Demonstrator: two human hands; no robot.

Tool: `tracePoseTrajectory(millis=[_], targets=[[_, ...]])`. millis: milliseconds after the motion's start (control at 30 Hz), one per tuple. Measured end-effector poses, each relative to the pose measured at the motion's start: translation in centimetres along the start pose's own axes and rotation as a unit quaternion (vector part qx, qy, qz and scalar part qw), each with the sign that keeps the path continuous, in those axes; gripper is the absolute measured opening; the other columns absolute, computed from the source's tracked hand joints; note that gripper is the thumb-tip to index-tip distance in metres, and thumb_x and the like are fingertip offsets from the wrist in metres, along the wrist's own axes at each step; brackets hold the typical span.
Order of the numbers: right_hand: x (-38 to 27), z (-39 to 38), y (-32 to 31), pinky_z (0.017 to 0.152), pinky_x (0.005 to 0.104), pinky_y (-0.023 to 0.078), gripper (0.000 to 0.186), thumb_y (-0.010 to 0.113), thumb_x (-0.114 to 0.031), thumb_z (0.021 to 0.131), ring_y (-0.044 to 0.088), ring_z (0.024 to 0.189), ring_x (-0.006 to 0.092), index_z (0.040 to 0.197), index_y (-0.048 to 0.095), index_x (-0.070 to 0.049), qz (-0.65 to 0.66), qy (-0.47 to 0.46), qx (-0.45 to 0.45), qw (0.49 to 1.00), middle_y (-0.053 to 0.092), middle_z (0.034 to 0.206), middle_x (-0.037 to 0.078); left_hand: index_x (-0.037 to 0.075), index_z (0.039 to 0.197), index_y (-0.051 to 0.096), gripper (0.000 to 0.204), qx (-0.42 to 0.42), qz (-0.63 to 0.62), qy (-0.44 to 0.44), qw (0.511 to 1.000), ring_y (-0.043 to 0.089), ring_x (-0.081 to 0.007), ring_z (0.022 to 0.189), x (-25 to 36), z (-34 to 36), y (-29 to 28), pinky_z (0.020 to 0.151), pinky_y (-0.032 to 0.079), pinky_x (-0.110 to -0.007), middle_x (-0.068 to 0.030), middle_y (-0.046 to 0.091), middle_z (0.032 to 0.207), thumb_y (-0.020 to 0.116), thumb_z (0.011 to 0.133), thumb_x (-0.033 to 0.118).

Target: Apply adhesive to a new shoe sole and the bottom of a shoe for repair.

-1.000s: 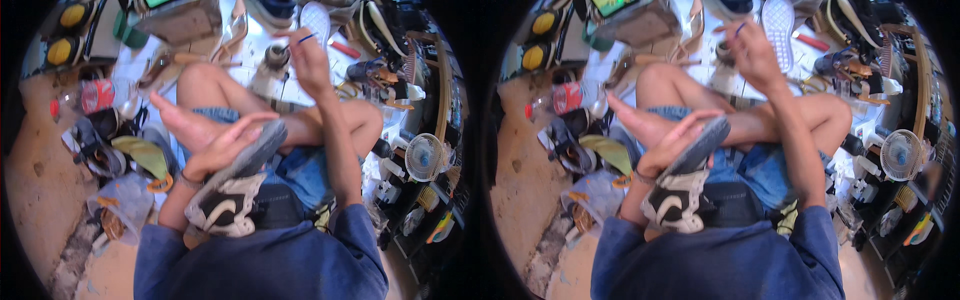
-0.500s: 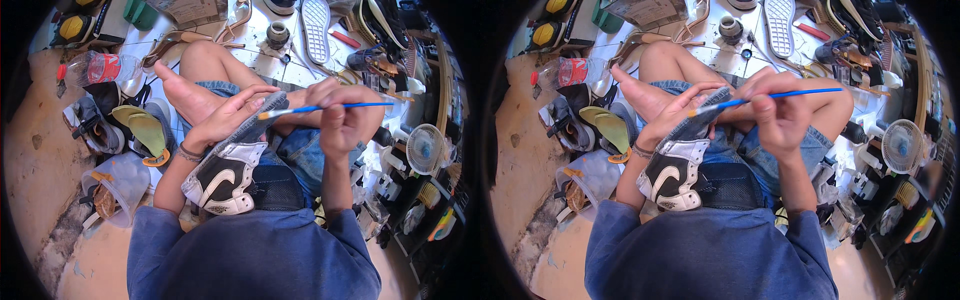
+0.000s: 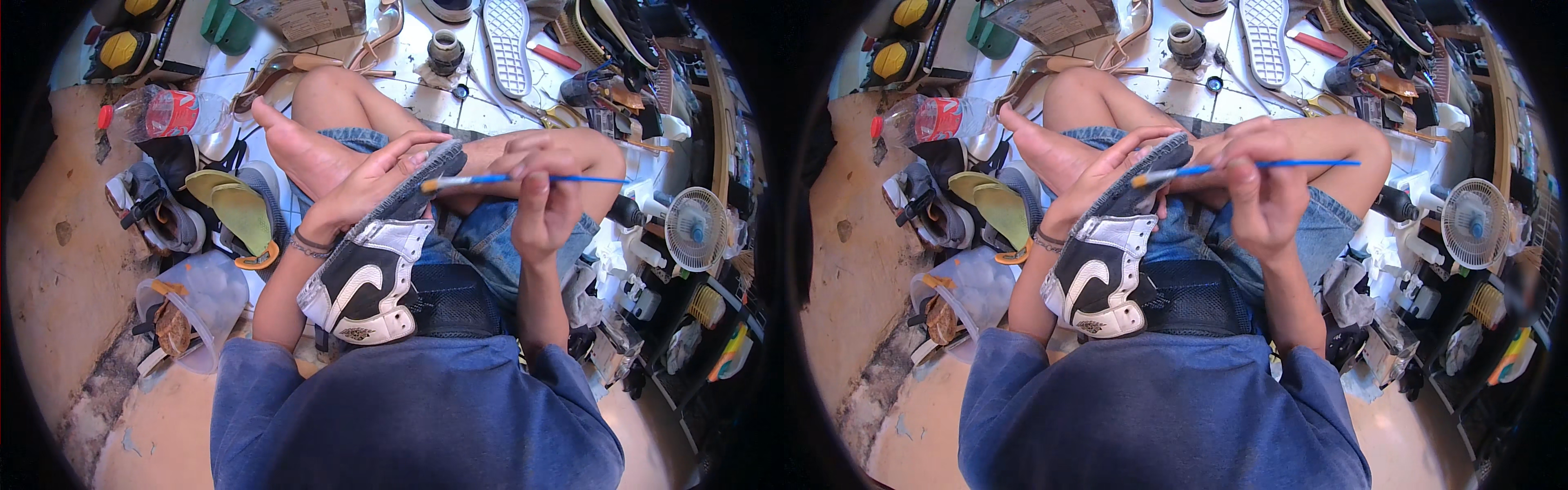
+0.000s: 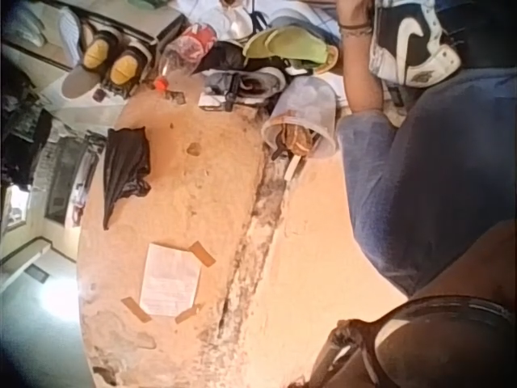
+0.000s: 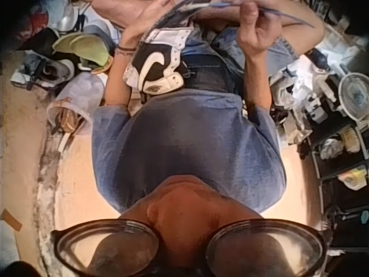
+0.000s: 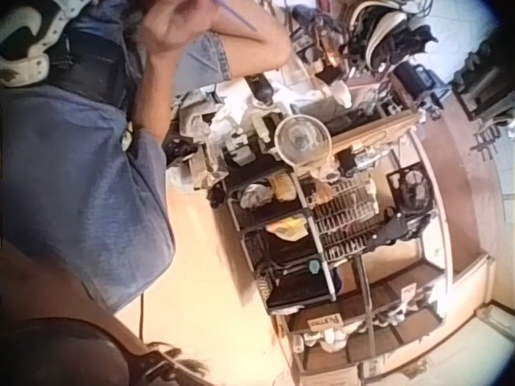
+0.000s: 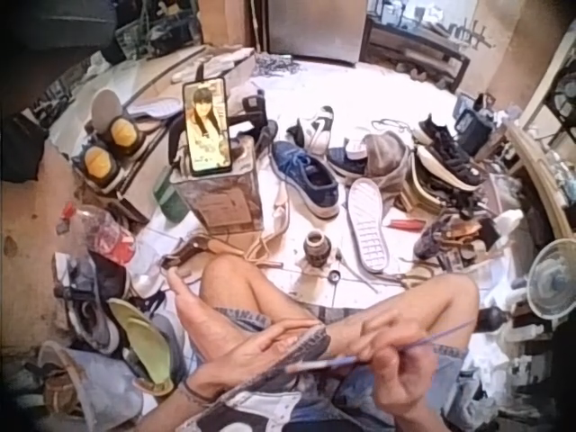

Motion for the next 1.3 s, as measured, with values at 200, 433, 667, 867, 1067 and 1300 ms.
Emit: tracePoseTrajectory(millis=[200, 433, 667, 867, 1067, 1300], targets=[[-0.3, -0.1, 0.2, 0.07, 0.0339, 0.048, 0.01, 0.057, -0.008, 0.098, 0.057, 0.078, 0.0232, 0.093, 0.059, 0.001, -0.051, -0.001, -0.013, 0.999, 0.063, 0.081, 0.011, 0.007, 0.147, 0.04, 0.048, 0.02, -0.001, 0.017, 1.0, 0.065, -0.0108, 0.073, 0.3, -0.3, 0.1, 0.062, 0.053, -0.023, -0.0067, 0.064, 0.098, 0.043, 0.107, 0.035], [-0.7, 0.4, 0.6, 0.071, 0.0326, 0.048, 0.009, 0.058, -0.006, 0.096, 0.057, 0.077, 0.0232, 0.091, 0.06, 0.001, -0.057, -0.005, -0.041, 0.998, 0.063, 0.08, 0.012, 0.011, 0.15, 0.033, 0.049, -0.008, 0.011, 0.021, 1.0, 0.068, -0.0245, 0.074, -0.2, -0.1, -0.3, 0.06, 0.059, -0.034, -0.0143, 0.061, 0.089, 0.043, 0.107, 0.034], [-1.3, 0.6, 0.9, 0.071, 0.0351, 0.048, 0.01, 0.057, -0.006, 0.096, 0.057, 0.078, 0.0235, 0.09, 0.061, 0.001, -0.067, 0.004, -0.055, 0.996, 0.065, 0.083, 0.011, 0.011, 0.15, 0.033, 0.049, -0.006, 0.019, 0.03, 0.999, 0.068, -0.0237, 0.073, -0.1, 0.0, -0.1, 0.06, 0.059, -0.033, -0.0139, 0.061, 0.089, 0.042, 0.107, 0.033], [-1.0, 0.4, 1.1, 0.068, 0.035, 0.048, 0.008, 0.06, -0.006, 0.094, 0.057, 0.075, 0.0249, 0.09, 0.061, 0.001, -0.054, 0.017, -0.029, 0.998, 0.064, 0.079, 0.012, 0.01, 0.149, 0.035, 0.048, 0.019, 0.018, 0.01, 1.0, 0.068, -0.0224, 0.071, 0.2, 0.1, 0.2, 0.06, 0.058, -0.031, -0.0135, 0.062, 0.091, 0.041, 0.108, 0.033], [-0.6, 0.6, 0.6, 0.069, 0.0362, 0.046, 0.006, 0.061, -0.004, 0.092, 0.057, 0.077, 0.0249, 0.091, 0.061, 0.001, -0.022, 0.028, -0.03, 0.999, 0.064, 0.08, 0.012, 0.008, 0.148, 0.038, 0.047, 0.002, -0.013, -0.002, 1.0, 0.066, -0.012, 0.075, 0.1, 0.0, 0.2, 0.064, 0.055, -0.025, -0.0071, 0.064, 0.103, 0.045, 0.107, 0.031], [4.8, 6.5, -2.9, 0.068, 0.025, 0.047, 0.015, 0.052, -0.009, 0.103, 0.062, 0.076, 0.0119, 0.095, 0.06, 0.0, -0.133, 0.054, 0.084, 0.986, 0.066, 0.079, 0.005, 0.007, 0.149, 0.034, 0.048, -0.011, 0.027, 0.006, 1.0, 0.067, -0.0196, 0.072, 0.1, 0.1, 0.2, 0.061, 0.055, -0.028, -0.011, 0.061, 0.092, 0.042, 0.108, 0.028]])
Point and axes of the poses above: each hand's wrist, its own z-axis towards the middle knuckle, its own y-axis out of the palm, x = y × z, the point moved 6 cm from there along z, towards the middle knuckle
